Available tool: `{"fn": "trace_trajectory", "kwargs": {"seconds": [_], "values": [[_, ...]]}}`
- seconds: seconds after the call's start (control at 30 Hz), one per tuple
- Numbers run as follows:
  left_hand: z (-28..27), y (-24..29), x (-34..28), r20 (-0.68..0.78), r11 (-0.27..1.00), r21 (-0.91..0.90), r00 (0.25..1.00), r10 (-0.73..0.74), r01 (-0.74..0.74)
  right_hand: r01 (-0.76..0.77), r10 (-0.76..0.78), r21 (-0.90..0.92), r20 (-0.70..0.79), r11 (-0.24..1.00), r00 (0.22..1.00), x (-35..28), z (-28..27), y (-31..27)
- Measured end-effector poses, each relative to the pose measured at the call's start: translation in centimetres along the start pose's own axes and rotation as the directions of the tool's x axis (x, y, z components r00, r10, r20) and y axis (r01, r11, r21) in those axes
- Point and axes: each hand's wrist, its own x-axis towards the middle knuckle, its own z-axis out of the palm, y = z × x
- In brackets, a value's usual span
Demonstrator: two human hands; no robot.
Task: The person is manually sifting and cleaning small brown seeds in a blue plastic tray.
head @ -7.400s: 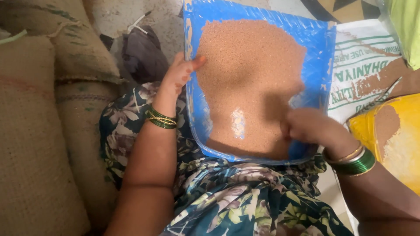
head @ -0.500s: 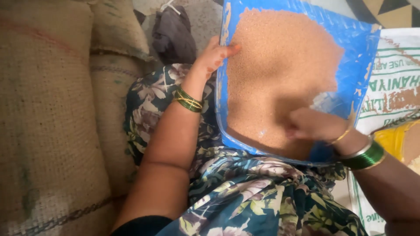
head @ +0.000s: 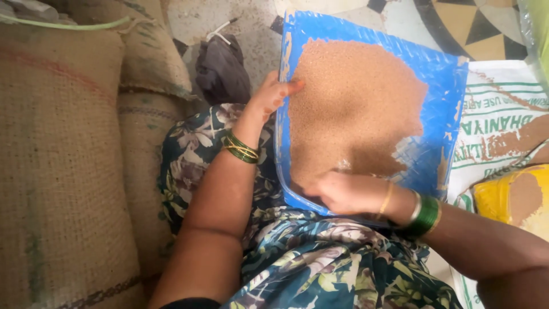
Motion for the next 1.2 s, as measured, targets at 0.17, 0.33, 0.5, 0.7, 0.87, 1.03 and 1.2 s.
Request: {"fn": "trace_trajectory", "kwargs": {"seconds": [0.17,0.33,0.5,0.7,0.87,1.03,1.2], "values": [[-0.5,-1.4,1.0,-0.075,0.995,0.026,0.993,-0.089,0.091,0.188,-0.311,-0.271,-0.544,0.944,0.779,2.7,-1.6,5.9],[-0.6,-1.7,1.2,-0.024,0.999,0.019,0.999,-0.049,0.049,0.052,-0.242,-0.261,-0.777,0.964,0.582,-0.3,-6.1,4.2],[-1.1,-3.8,2.2,-0.049,0.998,0.068,0.999,0.016,-0.013,0.064,-0.065,-0.022,-0.022,0.998,0.998,-2.1,-0.2,4.4],[-1.5,-3.0,1.8,-0.004,0.992,-0.095,0.996,-0.085,0.084,0.103,-0.212,-0.262,-0.43,0.959,0.878,0.5,-1.1,7.9],[-0.3,-0.8,0.3,-0.041,0.998,0.051,0.999,-0.024,0.026,-0.196,-0.138,-0.374,-0.702,0.906,0.699,-3.9,-4.6,7.3],[-0.1,-0.5,0.4,-0.084,0.997,0.082,0.996,-0.007,0.013,-0.377,0.354,-0.18,-0.147,0.908,0.923,-7.0,-2.7,4.9],[0.3,0.8,-0.6,-0.01,0.998,0.065,1.0,0.017,-0.017,-0.308,0.331,-0.146,0.178,0.94,0.926,-5.6,2.1,9.1]]}}
